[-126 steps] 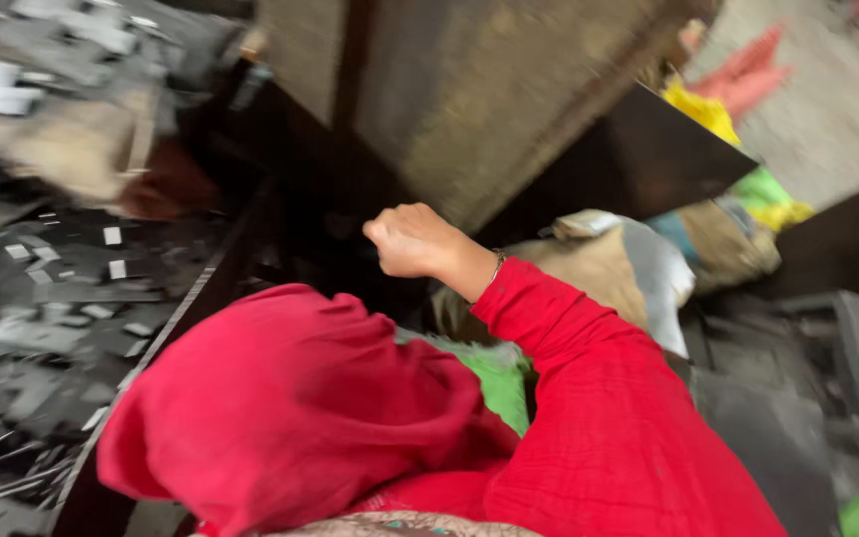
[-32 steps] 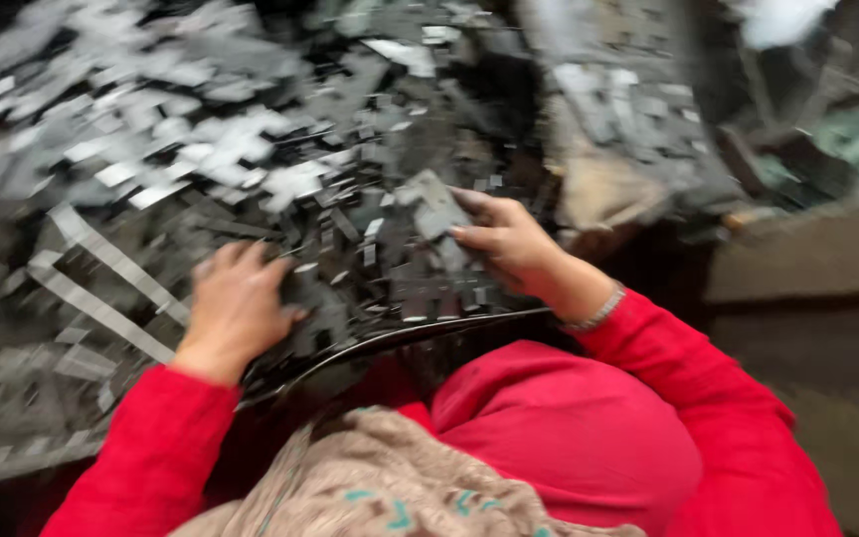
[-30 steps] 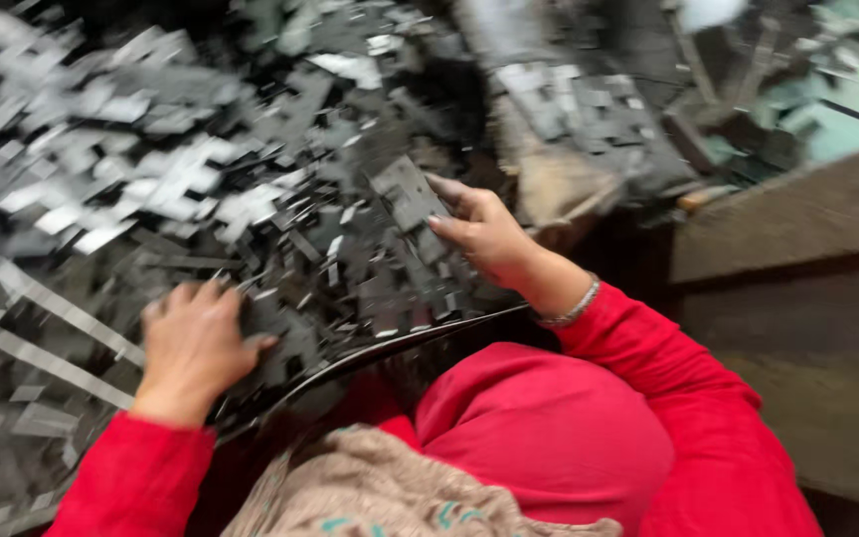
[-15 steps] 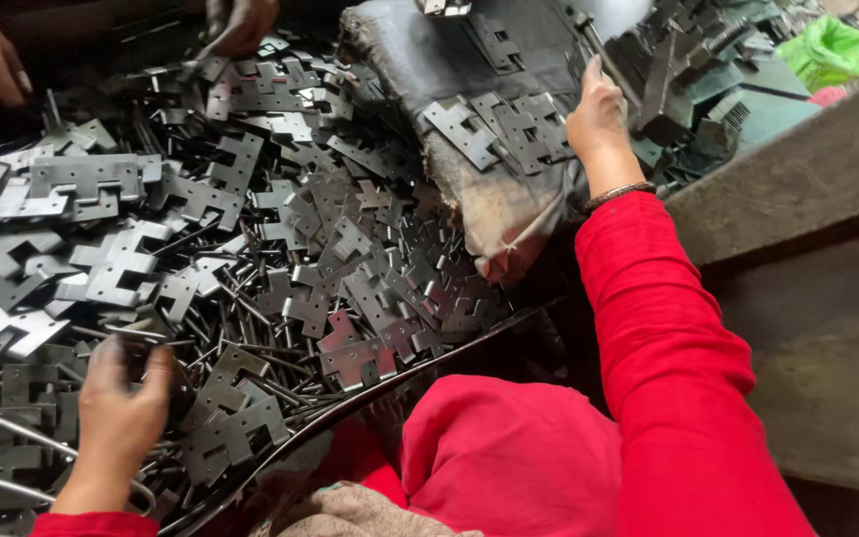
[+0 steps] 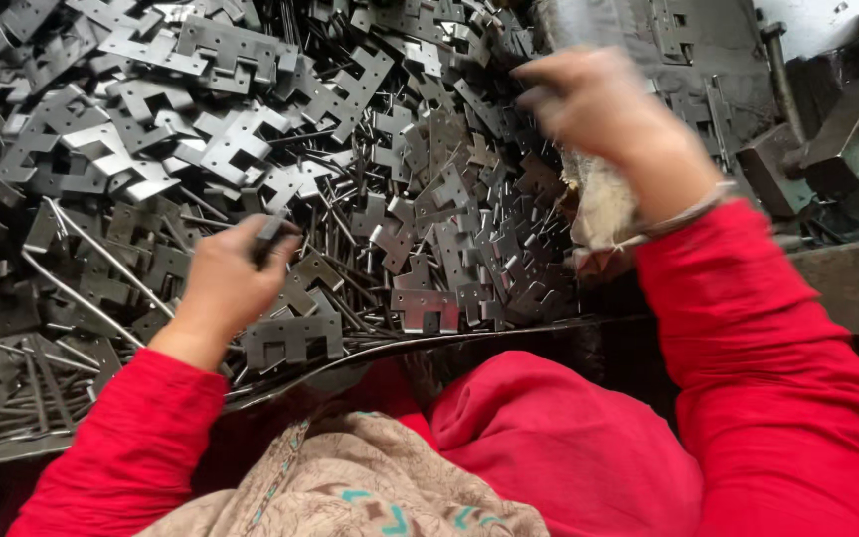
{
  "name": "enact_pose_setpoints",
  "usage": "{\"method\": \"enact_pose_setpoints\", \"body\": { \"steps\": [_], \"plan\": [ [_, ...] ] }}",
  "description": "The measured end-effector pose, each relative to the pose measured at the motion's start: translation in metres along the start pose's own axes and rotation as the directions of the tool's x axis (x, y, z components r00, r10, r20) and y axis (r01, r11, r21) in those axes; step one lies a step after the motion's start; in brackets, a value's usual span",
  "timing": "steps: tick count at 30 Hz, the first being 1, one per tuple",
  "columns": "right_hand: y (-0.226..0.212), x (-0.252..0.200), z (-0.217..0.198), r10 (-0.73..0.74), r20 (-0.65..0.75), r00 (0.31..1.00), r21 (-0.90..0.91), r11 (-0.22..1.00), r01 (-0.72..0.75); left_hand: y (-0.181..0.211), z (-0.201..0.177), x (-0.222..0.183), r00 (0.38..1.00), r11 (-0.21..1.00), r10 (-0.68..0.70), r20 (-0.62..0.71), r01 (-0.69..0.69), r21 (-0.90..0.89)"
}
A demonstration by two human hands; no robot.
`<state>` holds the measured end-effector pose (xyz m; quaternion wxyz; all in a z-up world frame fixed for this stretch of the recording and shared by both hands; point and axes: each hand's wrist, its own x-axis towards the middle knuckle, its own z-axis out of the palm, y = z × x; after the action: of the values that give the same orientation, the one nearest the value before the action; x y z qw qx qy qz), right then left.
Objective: The person picks up metal hinge-like components one at a time from a large bin, aligns them, and places them onto a padded work surface at the edge of the bin.
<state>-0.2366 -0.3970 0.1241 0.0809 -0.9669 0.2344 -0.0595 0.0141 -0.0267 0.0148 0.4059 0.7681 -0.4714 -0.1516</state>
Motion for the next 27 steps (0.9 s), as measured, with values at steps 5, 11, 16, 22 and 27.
{"method": "enact_pose_setpoints", "body": {
  "steps": [5,11,16,22,27],
  "plan": [
    [-0.137,0.002,0.083,-0.422,0.277,0.863,0.106,0.906,0.409,0.014,0.020,-0.006,0.983,0.909,0.174,0.051,-0.181,0.376],
    [-0.146,-0.021,0.127,-0.603,0.241,0.760,-0.015,0.781,0.625,-0.004,0.019,-0.007,0.989,0.963,0.128,-0.069,-0.108,0.248],
    [-0.121,-0.012,0.118,-0.548,0.178,0.817,0.037,0.834,0.551,-0.008,0.041,0.016,0.923,0.875,0.361,0.133,-0.384,0.295],
    [-0.097,-0.023,0.097,0.004,-0.080,0.997,0.856,0.512,0.067,-0.010,0.059,0.042,0.907,0.820,0.376,0.190,-0.421,0.389],
    [-0.072,-0.039,0.098,0.344,0.246,0.906,0.914,-0.395,-0.098,-0.014,0.068,0.049,0.971,0.907,0.233,0.058,-0.238,0.349]
  ]
}}
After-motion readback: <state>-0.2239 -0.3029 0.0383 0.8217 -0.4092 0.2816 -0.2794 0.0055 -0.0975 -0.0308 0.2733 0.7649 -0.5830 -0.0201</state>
